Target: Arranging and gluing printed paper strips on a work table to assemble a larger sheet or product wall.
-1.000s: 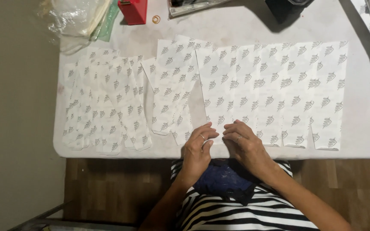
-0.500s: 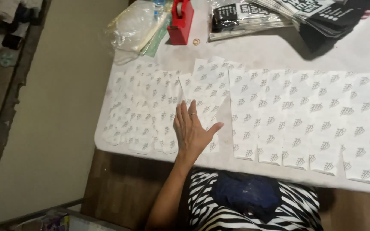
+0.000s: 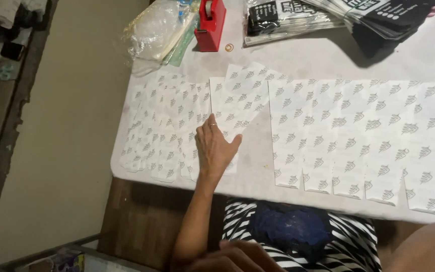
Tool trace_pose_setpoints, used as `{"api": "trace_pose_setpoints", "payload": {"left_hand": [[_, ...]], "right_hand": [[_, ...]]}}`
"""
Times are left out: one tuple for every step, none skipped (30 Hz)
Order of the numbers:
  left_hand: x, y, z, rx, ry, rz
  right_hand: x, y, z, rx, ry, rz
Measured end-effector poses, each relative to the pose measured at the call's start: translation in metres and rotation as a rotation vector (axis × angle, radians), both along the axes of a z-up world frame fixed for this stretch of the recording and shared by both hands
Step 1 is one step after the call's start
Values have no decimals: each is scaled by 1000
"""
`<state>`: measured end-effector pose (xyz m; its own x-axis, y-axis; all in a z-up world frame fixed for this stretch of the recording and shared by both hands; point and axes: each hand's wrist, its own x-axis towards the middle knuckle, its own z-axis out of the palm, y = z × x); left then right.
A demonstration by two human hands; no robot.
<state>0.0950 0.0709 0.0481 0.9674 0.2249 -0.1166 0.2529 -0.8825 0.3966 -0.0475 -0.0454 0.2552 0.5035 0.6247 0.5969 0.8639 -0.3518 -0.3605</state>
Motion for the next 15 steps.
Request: {"api": "trace_pose_setpoints", "payload": {"left_hand": [[2,3,-9,22,-90,-15],[5,4,-18,43,-180,-30],[9,5,-19,30,-178,-54],[12,7,-20,34,-113,-46],[15,13,-19,43,-52,-22],[20,15,-21,35,-53,-31],[18,21,-24,-8,-78,-5],[17,26,-27,-52,-102,22],[16,29,-22,-54,-95,27],[16,33,-16,-102,-57,64],[16,38,-10,-149,-28,104],[15,48,-10,-151,-29,114],[15,57,-11,-176,-68,142],[16,66,-11,-202,-107,171],[16,72,-6,-205,-105,175]], "right_hand": [[10,-6,-18,-10,-33,-16],[19,-15,-37,-21,-66,-32],[33,-29,-36,-40,-98,-59],[37,-39,-39,-60,-130,-85],[35,-44,-47,-75,-166,-95],[42,-57,-52,-84,-167,-104],[47,-70,-57,-128,219,80],[52,-83,-63,-165,606,276],[53,-94,-75,-168,613,280],[53,-105,-86,-231,576,297],[54,-116,-98,-294,529,318],[52,-122,-112,-298,527,327],[50,-128,-126,-330,549,224],[47,-135,-139,-362,569,121],[49,-144,-152,-366,571,124]]}}
